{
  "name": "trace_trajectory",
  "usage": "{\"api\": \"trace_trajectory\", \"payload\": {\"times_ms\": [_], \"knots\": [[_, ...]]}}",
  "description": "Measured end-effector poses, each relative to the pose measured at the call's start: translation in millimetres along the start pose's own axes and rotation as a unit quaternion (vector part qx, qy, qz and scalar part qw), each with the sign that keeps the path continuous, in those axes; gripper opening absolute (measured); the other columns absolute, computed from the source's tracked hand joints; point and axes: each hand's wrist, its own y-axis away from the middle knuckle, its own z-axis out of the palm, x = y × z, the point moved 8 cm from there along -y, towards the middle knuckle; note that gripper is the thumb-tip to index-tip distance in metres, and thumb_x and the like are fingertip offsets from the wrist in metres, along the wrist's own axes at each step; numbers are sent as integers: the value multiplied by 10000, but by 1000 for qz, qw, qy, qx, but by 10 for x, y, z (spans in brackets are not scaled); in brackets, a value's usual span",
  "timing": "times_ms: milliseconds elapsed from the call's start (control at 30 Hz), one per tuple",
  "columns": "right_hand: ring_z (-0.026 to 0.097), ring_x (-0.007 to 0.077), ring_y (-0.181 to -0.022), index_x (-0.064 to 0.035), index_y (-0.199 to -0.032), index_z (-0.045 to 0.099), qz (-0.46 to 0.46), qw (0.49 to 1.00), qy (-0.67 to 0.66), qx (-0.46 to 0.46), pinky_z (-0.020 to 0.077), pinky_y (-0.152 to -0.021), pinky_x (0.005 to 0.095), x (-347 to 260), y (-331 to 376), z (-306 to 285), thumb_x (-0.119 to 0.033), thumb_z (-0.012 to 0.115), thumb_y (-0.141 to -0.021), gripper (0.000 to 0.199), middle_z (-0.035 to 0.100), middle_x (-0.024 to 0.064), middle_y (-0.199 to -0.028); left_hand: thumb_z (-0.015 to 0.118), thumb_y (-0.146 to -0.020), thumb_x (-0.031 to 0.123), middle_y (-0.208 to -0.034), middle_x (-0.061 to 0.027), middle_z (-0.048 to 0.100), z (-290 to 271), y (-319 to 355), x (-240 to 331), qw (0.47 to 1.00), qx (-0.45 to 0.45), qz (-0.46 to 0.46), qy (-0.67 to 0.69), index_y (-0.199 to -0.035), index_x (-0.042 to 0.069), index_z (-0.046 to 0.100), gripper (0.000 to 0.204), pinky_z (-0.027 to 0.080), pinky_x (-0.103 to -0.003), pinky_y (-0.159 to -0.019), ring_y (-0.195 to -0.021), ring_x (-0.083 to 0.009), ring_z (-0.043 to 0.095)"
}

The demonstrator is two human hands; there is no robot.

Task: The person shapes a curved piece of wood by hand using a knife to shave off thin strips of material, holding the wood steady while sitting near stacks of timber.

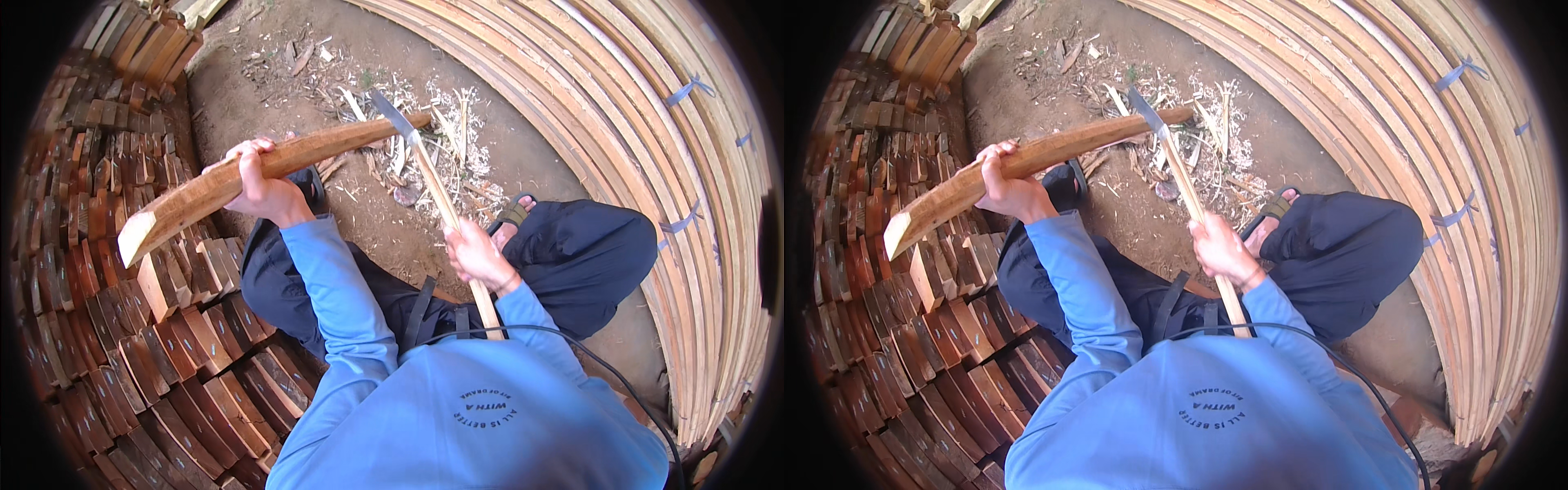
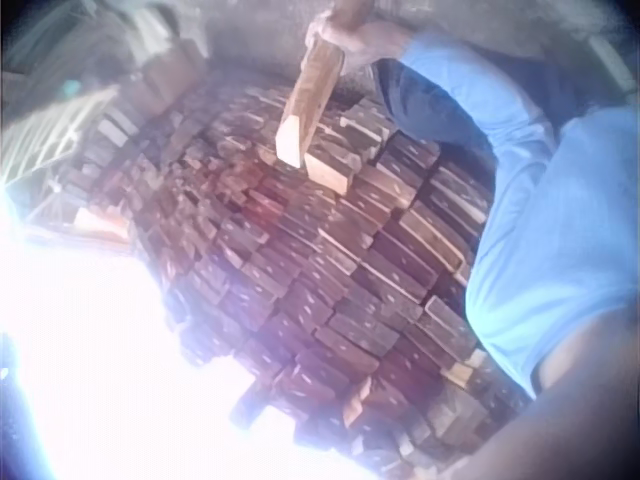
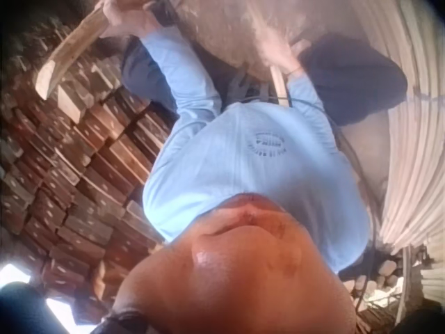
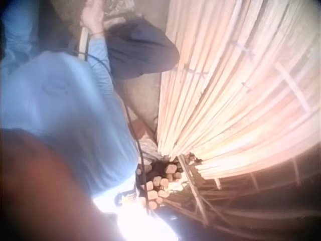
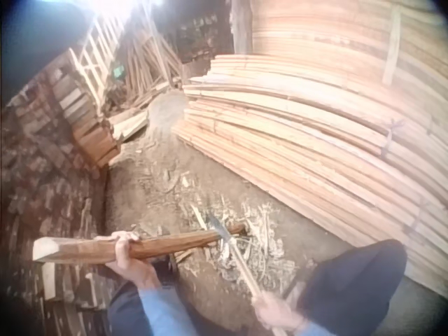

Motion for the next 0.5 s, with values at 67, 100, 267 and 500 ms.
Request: {"api": "trace_trajectory", "payload": {"times_ms": [67, 100, 267, 500], "knots": [[381, 62, -431, -90, -942, 427, 20, 1000, -5, -8, 344, -345, 253, 17, 286, 5, -199, 429, -1068, 167, 407, -35, -642, 553, -757, -29, -750, -120, 567, -47, -10, 7, 1000, 5, -12, 23, -810, 14, 519, 77, 538, -402, -694, -661, -239, 588], [377, 65, -429, -87, -973, 444, 29, 999, 15, -9, 341, -346, 250, 98, 312, -9, -203, 428, -1069, 151, 404, -37, -642, 558, -754, -32, -750, -118, 568, 1, 38, 55, 1000, 3, -11, 29, -818, 14, 519, 88, 540, -404, -689, -660, -238, 591], [443, 105, -386, -45, -933, 467, -2, 999, -44, -10, 390, -335, 277, 135, -139, -107, -226, 449, -1056, 220, 445, -4, -576, 566, -746, -33, -750, -110, 576, 128, 14, 47, 1000, -2, -6, 7, -832, 31, 509, 122, 550, -407, -660, -649, -235, 599], [457, 101, -399, -56, -910, 452, -9, 1000, -20, -11, 396, -337, 272, 10, -116, -29, -215, 452, -1060, 219, 453, -9, -573, 566, -773, -50, -719, -129, 598, 242, 91, 128, 999, -20, 20, 24, -846, 76, 461, 180, 562, -399, -630, -622, -223, 612]]}}
